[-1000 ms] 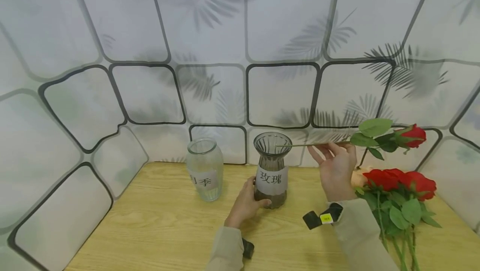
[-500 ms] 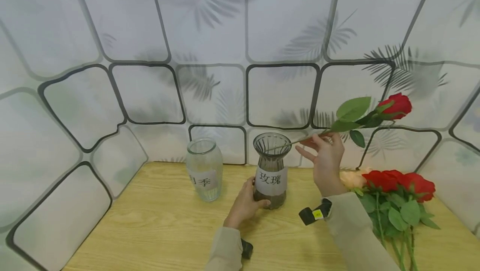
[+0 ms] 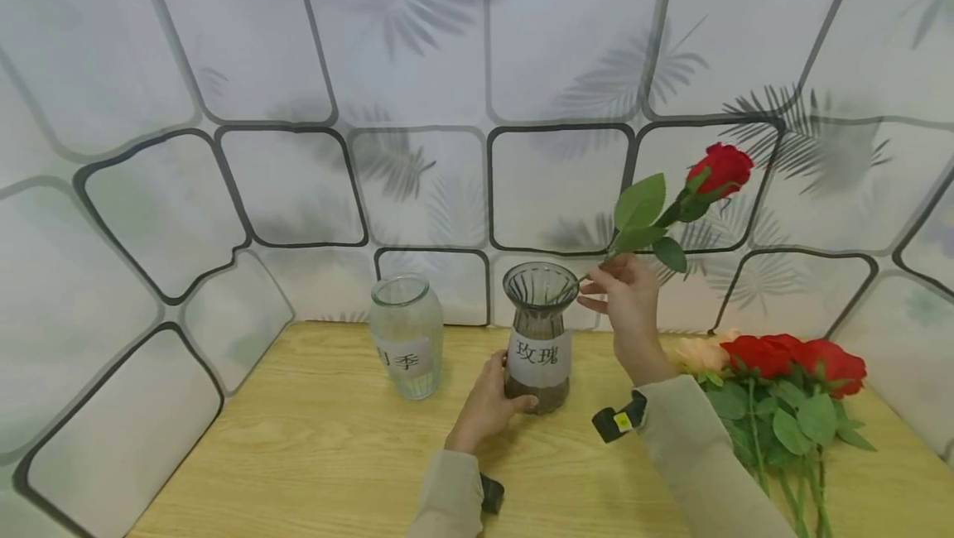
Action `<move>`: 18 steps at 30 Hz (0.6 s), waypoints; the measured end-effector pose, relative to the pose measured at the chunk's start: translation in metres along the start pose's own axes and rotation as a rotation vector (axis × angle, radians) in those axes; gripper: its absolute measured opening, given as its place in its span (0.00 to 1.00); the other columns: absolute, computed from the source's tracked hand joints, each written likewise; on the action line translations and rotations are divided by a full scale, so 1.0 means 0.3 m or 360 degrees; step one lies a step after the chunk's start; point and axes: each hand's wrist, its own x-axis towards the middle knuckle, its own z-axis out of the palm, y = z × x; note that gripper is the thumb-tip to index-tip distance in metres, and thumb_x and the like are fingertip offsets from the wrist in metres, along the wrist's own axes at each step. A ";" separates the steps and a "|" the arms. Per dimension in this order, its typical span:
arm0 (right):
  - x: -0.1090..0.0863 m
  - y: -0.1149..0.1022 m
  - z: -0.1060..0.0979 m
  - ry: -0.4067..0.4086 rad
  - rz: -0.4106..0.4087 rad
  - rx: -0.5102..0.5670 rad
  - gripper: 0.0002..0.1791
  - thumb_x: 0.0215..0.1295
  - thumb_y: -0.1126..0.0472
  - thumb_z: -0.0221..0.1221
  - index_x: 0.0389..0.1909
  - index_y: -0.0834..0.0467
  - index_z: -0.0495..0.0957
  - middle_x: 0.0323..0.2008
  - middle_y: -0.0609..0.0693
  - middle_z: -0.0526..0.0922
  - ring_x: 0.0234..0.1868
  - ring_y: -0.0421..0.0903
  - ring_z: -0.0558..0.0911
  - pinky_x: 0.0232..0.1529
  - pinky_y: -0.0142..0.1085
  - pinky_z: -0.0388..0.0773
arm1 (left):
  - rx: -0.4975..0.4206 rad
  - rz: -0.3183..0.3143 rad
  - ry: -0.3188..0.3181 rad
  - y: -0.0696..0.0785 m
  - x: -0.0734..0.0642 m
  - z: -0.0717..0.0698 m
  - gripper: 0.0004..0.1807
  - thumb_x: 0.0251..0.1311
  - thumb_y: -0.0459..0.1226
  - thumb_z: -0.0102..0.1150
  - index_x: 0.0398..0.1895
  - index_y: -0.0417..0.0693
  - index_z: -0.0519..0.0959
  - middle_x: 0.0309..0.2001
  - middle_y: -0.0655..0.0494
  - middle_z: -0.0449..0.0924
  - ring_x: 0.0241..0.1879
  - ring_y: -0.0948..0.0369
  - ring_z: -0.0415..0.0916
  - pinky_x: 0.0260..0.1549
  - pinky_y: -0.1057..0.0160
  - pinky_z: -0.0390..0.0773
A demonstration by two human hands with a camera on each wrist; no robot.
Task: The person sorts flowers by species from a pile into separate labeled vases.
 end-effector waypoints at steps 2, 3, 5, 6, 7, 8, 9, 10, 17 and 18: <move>-0.004 0.003 0.007 -0.0015 0.0040 -0.0083 0.05 0.73 0.70 0.57 0.38 0.68 0.72 0.33 0.48 0.77 0.28 0.39 0.83 0.34 0.34 0.86 | -0.0008 -0.0003 0.0000 -0.002 0.000 0.001 0.45 0.60 0.34 0.72 0.74 0.30 0.56 0.70 0.31 0.61 0.70 0.37 0.61 0.68 0.38 0.62; -0.008 0.004 0.008 -0.0023 0.0060 -0.0121 0.05 0.73 0.70 0.57 0.39 0.69 0.73 0.34 0.49 0.77 0.29 0.39 0.82 0.34 0.33 0.86 | -0.0012 -0.0004 -0.0001 -0.003 0.001 0.002 0.45 0.60 0.34 0.72 0.74 0.31 0.57 0.70 0.31 0.61 0.70 0.37 0.61 0.68 0.38 0.62; -0.013 0.009 0.009 -0.0035 0.0085 -0.0178 0.07 0.74 0.69 0.57 0.42 0.71 0.75 0.35 0.50 0.76 0.30 0.40 0.81 0.34 0.31 0.85 | -0.0017 -0.0005 -0.0002 -0.003 0.001 0.003 0.45 0.60 0.34 0.73 0.74 0.31 0.57 0.70 0.31 0.61 0.70 0.37 0.61 0.68 0.38 0.62; -0.015 0.013 0.008 -0.0045 0.0090 -0.0208 0.09 0.74 0.68 0.57 0.45 0.73 0.76 0.37 0.52 0.76 0.31 0.40 0.81 0.34 0.31 0.85 | -0.0017 -0.0006 -0.0002 -0.002 0.000 0.003 0.45 0.59 0.34 0.73 0.74 0.31 0.57 0.70 0.31 0.61 0.70 0.37 0.61 0.68 0.38 0.62; -0.017 0.017 0.006 -0.0054 0.0092 -0.0231 0.11 0.74 0.68 0.57 0.47 0.74 0.76 0.38 0.53 0.76 0.32 0.41 0.81 0.35 0.31 0.85 | -0.0016 -0.0006 0.0001 -0.002 0.000 0.002 0.45 0.59 0.34 0.73 0.74 0.31 0.57 0.70 0.31 0.62 0.69 0.37 0.62 0.68 0.38 0.62; -0.019 0.022 0.005 -0.0063 0.0089 -0.0243 0.13 0.74 0.67 0.57 0.50 0.75 0.77 0.40 0.54 0.77 0.32 0.40 0.81 0.35 0.30 0.85 | -0.0016 -0.0005 0.0003 -0.001 0.000 0.002 0.44 0.59 0.34 0.73 0.74 0.31 0.57 0.70 0.32 0.62 0.69 0.37 0.62 0.68 0.39 0.63; -0.021 0.028 0.002 -0.0075 0.0088 -0.0250 0.14 0.75 0.67 0.57 0.52 0.75 0.77 0.42 0.55 0.77 0.32 0.39 0.80 0.36 0.30 0.85 | -0.0014 -0.0004 0.0007 -0.001 0.000 0.001 0.44 0.59 0.34 0.73 0.73 0.31 0.57 0.70 0.32 0.62 0.69 0.37 0.62 0.68 0.39 0.63; -0.024 0.034 -0.001 -0.0087 0.0090 -0.0254 0.15 0.75 0.67 0.57 0.54 0.75 0.76 0.45 0.56 0.77 0.32 0.39 0.80 0.36 0.30 0.85 | -0.0014 -0.0005 0.0010 0.000 0.000 0.000 0.44 0.59 0.34 0.73 0.73 0.32 0.57 0.70 0.32 0.62 0.69 0.37 0.62 0.68 0.39 0.63; -0.036 0.077 -0.044 -0.0111 0.0187 -0.0227 0.18 0.77 0.65 0.54 0.59 0.74 0.73 0.46 0.54 0.77 0.32 0.36 0.81 0.39 0.31 0.85 | -0.0009 -0.0006 0.0011 -0.002 0.000 -0.003 0.44 0.59 0.34 0.73 0.73 0.32 0.58 0.70 0.32 0.62 0.69 0.37 0.62 0.68 0.39 0.63; -0.036 0.082 -0.054 -0.0109 0.0200 -0.0225 0.18 0.77 0.65 0.54 0.60 0.74 0.73 0.44 0.52 0.78 0.33 0.36 0.82 0.39 0.32 0.85 | -0.0006 -0.0006 0.0010 -0.002 0.000 -0.003 0.44 0.59 0.34 0.73 0.73 0.32 0.58 0.70 0.32 0.62 0.69 0.37 0.62 0.68 0.39 0.63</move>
